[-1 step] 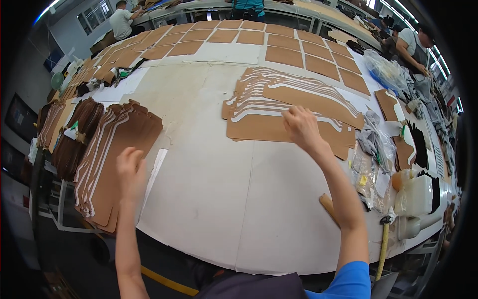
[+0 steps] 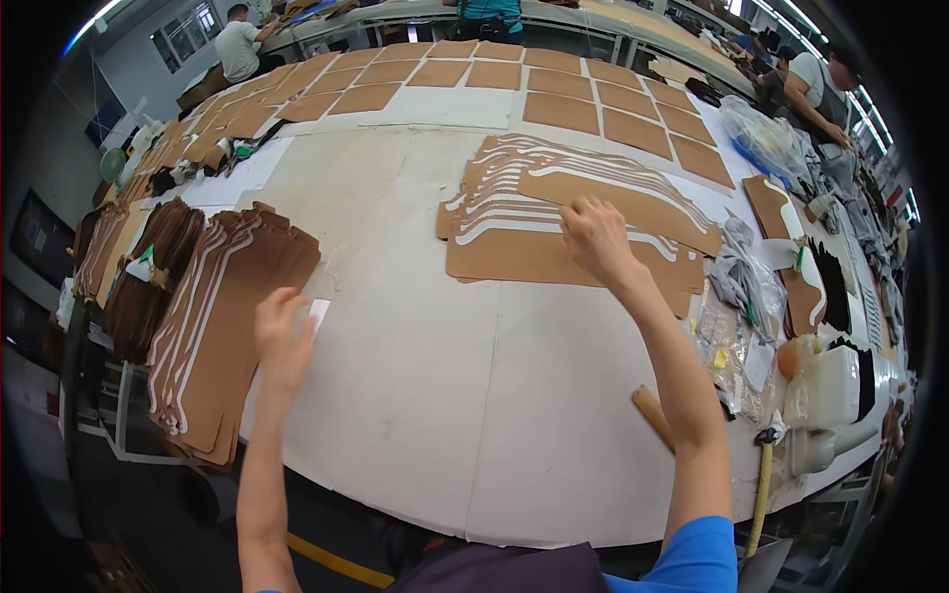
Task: Folding and pressing the edges of leather strips using an adhesive backing and a hand tool.
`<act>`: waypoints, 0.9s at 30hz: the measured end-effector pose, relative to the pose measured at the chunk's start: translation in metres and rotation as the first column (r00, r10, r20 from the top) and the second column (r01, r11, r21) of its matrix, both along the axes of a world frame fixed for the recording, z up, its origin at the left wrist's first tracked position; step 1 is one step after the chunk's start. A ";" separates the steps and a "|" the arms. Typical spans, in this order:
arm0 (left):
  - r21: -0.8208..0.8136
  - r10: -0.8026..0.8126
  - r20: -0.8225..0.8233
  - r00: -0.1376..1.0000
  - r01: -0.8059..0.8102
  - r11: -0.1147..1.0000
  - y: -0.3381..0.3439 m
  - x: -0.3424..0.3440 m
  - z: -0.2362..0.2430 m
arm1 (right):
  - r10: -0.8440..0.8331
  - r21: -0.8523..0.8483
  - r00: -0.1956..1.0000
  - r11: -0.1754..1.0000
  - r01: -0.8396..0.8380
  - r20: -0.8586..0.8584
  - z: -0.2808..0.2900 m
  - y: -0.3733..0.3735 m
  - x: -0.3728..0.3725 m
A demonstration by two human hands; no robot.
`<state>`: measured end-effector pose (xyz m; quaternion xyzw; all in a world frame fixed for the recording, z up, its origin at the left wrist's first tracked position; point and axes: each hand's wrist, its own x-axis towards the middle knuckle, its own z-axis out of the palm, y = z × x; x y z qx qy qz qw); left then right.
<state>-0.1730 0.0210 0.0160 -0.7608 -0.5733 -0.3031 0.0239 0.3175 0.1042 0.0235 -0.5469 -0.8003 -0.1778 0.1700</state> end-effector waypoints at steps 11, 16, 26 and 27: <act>0.004 -0.492 0.138 0.860 0.496 0.868 0.112 0.263 -0.035 | -0.231 -0.031 0.888 0.964 0.264 0.397 -0.050 0.086 -0.003; 0.042 -0.549 0.126 0.826 0.548 0.835 0.149 0.309 -0.041 | -0.077 -0.116 0.983 0.989 0.097 0.166 -0.038 0.096 0.022; 0.085 -0.480 0.195 0.855 0.473 0.877 0.153 0.321 -0.049 | -0.160 -0.132 0.908 0.965 0.226 0.387 -0.031 0.093 -0.014; 0.101 -0.505 0.214 0.836 0.496 0.863 0.152 0.330 -0.046 | -0.122 -0.118 0.942 0.979 0.166 0.312 -0.036 0.100 0.004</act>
